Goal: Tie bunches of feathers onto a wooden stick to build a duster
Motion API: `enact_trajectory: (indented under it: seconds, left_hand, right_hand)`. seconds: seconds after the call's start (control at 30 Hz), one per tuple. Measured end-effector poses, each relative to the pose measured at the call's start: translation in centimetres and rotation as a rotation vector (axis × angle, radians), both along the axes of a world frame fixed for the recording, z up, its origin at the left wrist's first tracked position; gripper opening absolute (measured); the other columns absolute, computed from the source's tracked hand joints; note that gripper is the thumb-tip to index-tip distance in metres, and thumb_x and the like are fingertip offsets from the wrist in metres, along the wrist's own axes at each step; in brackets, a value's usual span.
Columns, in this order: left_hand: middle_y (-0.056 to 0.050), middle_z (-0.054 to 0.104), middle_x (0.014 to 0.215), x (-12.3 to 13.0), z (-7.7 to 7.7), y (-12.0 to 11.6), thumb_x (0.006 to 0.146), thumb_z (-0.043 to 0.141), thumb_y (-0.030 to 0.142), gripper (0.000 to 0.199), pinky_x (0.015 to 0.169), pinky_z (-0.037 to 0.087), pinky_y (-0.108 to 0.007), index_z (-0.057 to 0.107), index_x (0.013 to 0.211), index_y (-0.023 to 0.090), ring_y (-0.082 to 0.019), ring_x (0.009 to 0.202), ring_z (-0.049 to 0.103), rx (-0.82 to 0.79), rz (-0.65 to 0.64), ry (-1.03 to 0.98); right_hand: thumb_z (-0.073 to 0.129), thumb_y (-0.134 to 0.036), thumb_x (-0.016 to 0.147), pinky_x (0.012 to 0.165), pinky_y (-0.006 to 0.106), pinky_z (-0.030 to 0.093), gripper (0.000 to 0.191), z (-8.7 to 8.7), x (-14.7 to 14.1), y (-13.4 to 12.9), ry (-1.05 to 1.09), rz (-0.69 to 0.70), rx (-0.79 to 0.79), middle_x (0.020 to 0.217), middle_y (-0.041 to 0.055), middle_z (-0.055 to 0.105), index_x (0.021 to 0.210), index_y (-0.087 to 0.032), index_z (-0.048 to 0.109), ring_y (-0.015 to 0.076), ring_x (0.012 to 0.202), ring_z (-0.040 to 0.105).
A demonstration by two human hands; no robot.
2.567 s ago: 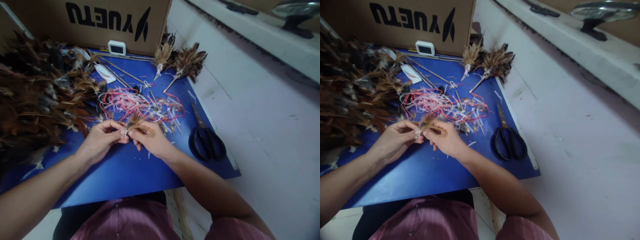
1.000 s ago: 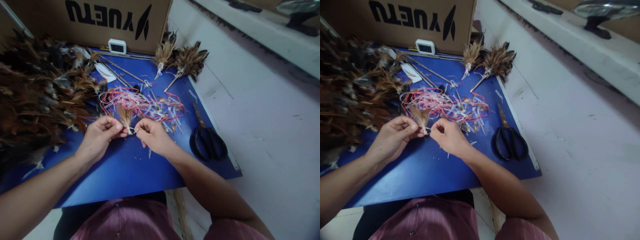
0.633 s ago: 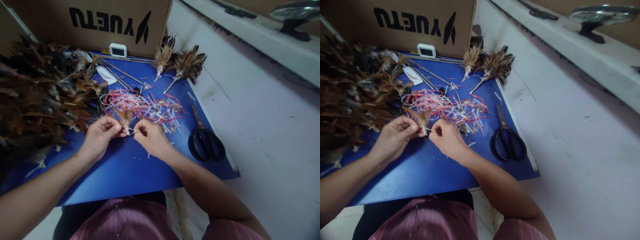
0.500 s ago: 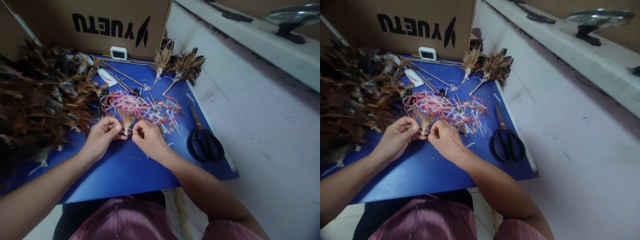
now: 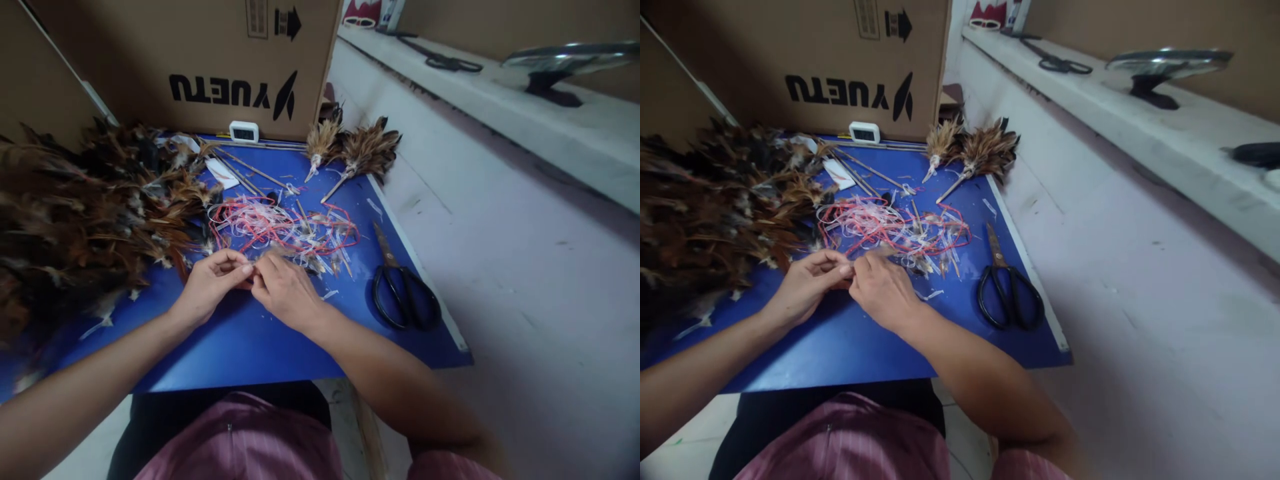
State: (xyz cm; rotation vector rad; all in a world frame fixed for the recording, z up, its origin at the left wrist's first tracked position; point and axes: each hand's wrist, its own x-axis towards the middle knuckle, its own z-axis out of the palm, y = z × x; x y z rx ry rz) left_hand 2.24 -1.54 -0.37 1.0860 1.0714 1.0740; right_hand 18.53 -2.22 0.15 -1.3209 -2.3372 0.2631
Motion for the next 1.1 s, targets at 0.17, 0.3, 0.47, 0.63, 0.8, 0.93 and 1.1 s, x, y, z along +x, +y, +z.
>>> enact_trajectory:
  seconds: [0.17, 0.3, 0.47, 0.63, 0.8, 0.93, 1.1]
  left_hand:
    - [0.0, 0.067, 0.068, 0.1, 0.4, 0.1, 0.066, 0.079, 0.025, 0.022, 0.062, 0.057, -0.022, 0.066, 0.079, 0.015, -0.012, 0.064, 0.065, 0.022, 0.038, 0.047]
    - [0.001, 0.069, 0.07, -1.4, 2.4, 0.4, 0.066, 0.079, 0.025, 0.024, 0.063, 0.056, -0.024, 0.065, 0.084, 0.017, -0.013, 0.064, 0.066, 0.15, 0.16, 0.114]
    - [0.005, 0.07, 0.088, -7.5, 4.5, 0.6, 0.074, 0.073, 0.025, 0.023, 0.081, 0.05, -0.025, 0.068, 0.096, 0.023, -0.015, 0.082, 0.065, 0.544, 0.512, 0.599]
    - [0.008, 0.067, 0.112, -13.1, 5.4, 0.0, 0.078, 0.066, 0.025, 0.031, 0.099, 0.039, -0.04, 0.065, 0.106, 0.038, -0.027, 0.111, 0.056, 0.595, 0.476, 1.27]
    - [0.01, 0.059, 0.128, -13.0, 7.6, 1.2, 0.08, 0.061, 0.023, 0.018, 0.111, 0.028, -0.042, 0.068, 0.093, 0.035, -0.027, 0.126, 0.045, 0.709, 0.375, 1.348]
    - [0.0, 0.066, 0.114, -10.0, 9.3, 6.7, 0.082, 0.059, 0.024, 0.02, 0.109, 0.03, -0.036, 0.069, 0.1, 0.024, -0.023, 0.116, 0.052, 0.84, 0.209, 1.267]
    - [-0.011, 0.066, 0.105, -4.9, 8.5, 16.4, 0.084, 0.05, 0.015, 0.022, 0.102, 0.034, -0.038, 0.067, 0.097, 0.013, -0.025, 0.107, 0.054, 0.877, -0.248, 1.461]
  right_hand:
    - [0.038, -0.018, 0.093, 0.078, 0.032, 0.047, 0.024, 0.1, 0.1, -0.1, 0.055, 0.073, 0.081, 0.09, 0.0097, 0.063, 0.087, -0.014, 0.06, 0.0181, 0.084, 0.057]
    - [0.04, -0.025, 0.095, 0.078, 0.029, 0.048, 0.023, 0.3, 0.3, -0.5, 0.123, 0.084, 0.08, 0.096, 0.0091, 0.063, 0.097, -0.015, 0.061, 0.0174, 0.089, 0.06]
    - [0.041, -0.022, 0.094, 0.074, 0.028, 0.048, 0.021, 0.1, 0.3, -0.7, 0.107, 0.084, 0.07, 0.098, 0.0072, 0.063, 0.103, -0.016, 0.059, 0.0159, 0.085, 0.061]
    - [0.042, -0.02, 0.093, 0.069, 0.026, 0.047, 0.019, 0.0, 0.0, -0.8, 0.063, 0.101, 0.032, 0.098, 0.0056, 0.062, 0.102, -0.018, 0.059, 0.0146, 0.083, 0.061]
    - [0.042, -0.021, 0.094, 0.07, 0.026, 0.046, 0.019, 0.2, -0.2, -0.9, -0.017, 0.119, -0.007, 0.094, 0.0049, 0.062, 0.096, -0.017, 0.06, 0.015, 0.082, 0.061]
    - [0.041, -0.021, 0.094, 0.068, 0.027, 0.045, 0.019, 0.1, -0.1, -0.6, -0.083, 0.129, 0.01, 0.092, 0.0047, 0.061, 0.091, -0.017, 0.06, 0.0153, 0.08, 0.06]
    - [0.039, -0.021, 0.094, 0.066, 0.029, 0.045, 0.02, -0.2, 0.3, 0.1, -0.118, 0.105, -0.001, 0.09, 0.0037, 0.061, 0.09, -0.017, 0.059, 0.0158, 0.077, 0.06]
